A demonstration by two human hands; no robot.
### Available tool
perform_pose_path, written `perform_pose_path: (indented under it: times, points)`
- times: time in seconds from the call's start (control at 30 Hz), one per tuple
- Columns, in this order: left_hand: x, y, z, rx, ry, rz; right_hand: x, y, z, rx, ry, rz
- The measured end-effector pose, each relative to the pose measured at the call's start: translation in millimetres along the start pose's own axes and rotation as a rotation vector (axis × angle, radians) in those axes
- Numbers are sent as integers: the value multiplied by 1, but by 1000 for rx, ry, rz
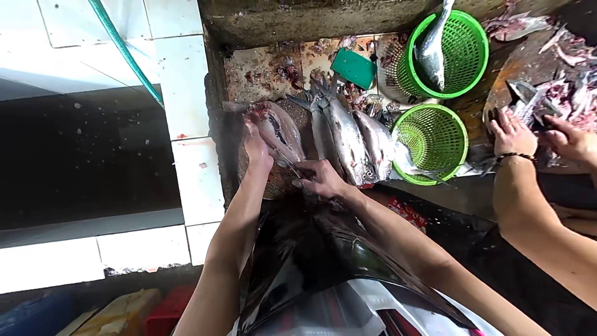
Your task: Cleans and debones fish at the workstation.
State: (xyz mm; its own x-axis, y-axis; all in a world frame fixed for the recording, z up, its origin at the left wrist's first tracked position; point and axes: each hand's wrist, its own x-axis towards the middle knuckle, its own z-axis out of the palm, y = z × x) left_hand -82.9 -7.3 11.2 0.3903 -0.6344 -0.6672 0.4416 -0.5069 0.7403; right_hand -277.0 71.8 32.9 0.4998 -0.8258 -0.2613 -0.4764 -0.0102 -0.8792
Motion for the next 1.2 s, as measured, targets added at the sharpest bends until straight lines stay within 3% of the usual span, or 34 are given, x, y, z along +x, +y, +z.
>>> perform_pose_path:
  times: [0.07,0.17,0.27,0.33,0.4,0.53,0.67,0.8,0.87,0.97,1.03,1.13,1.17,1.2]
  points:
    - [6,-6,-7,73,-35,146,-3,-5,-2,132,-56,-7]
    - [16,-22,-15,116,-28,457,-13,-21,1,548,-129,61]
    - [21,-30,-16,49,-22,544,-22,-42,-3,725,-146,67]
    - [25,-34,-17,-29,-26,481,-26,-58,-11,672,-98,-14]
    - [25,-36,-20,-95,-25,369,-26,-61,-13,378,26,-82]
    - [15,-21,-16,-120,-32,215,-21,-32,-5,-42,65,-6]
    - [2,-12,-11,-2,-14,233,-8,-17,3,-62,32,64]
    - [-5,-19,-8,26,-73,362,11,-8,13,16,50,43]
    - [-8,-23,-16,104,-108,457,9,-19,15,208,4,76]
    - [-4,-36,-33,271,-156,609,-3,-63,5,819,-50,255]
    - [-1,-42,-38,348,-141,614,-10,-92,-9,965,-23,219]
    - [-1,-45,-41,321,-86,510,-6,-119,-43,621,221,-130]
    - [5,-43,-41,280,-86,485,6,-111,-56,410,353,-175]
    - [11,-43,-41,240,-72,466,21,-91,-67,256,442,-100]
